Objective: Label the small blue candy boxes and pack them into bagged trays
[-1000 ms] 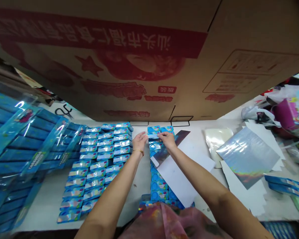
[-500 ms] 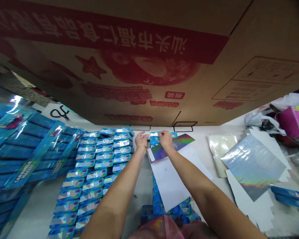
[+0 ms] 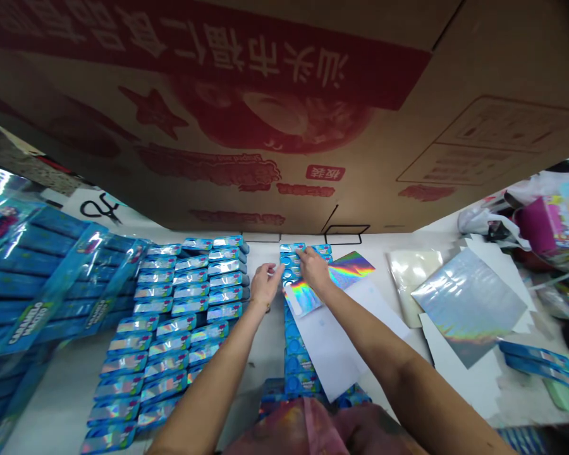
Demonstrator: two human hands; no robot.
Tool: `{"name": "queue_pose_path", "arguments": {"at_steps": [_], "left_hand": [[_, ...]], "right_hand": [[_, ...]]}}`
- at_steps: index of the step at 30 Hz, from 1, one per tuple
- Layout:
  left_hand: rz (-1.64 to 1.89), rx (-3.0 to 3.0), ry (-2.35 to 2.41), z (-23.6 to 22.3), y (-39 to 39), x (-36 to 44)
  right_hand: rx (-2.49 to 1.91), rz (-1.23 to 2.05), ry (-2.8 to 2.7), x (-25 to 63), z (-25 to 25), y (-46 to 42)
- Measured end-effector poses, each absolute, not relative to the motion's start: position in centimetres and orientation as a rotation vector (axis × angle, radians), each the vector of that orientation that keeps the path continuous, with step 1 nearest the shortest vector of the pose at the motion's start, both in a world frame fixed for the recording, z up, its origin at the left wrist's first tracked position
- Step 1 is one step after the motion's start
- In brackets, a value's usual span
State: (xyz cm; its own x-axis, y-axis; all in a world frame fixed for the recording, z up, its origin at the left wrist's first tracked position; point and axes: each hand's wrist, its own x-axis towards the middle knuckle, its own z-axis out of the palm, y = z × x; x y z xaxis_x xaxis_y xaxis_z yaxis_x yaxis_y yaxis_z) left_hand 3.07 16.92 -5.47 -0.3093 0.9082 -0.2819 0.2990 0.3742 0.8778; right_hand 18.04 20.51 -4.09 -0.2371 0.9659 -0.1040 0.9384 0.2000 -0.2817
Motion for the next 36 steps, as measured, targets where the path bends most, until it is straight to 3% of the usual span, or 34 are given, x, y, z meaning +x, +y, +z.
{"name": "queue_pose_path", "arguments": {"at_steps": [5, 17, 24, 27, 36], "left_hand": [[0.592, 1.340, 1.736, -4.8, 12.3, 4.0], [0.763, 1.428, 1.783, -5.8, 11.3, 5.6], [0.787, 1.424, 1.760, -6.3, 11.4, 5.5], [0.778, 1.418, 1.765, -6.2, 11.4, 5.5], [0.843, 1.439, 1.744, -6.2, 11.0, 5.8]], "right_hand": [[-1.578, 0.429, -2.209, 19.9, -4.8, 18.3], [-1.043, 0.213, -2.795, 22.2, -5.0, 14.3], [-1.263, 0.399, -2.494, 21.5, -1.9, 14.9], [-1.273, 0.457, -2.632, 20.8, -1.1, 15.9], [-1.060, 0.274, -2.803, 22.3, -4.9, 13.9]]}}
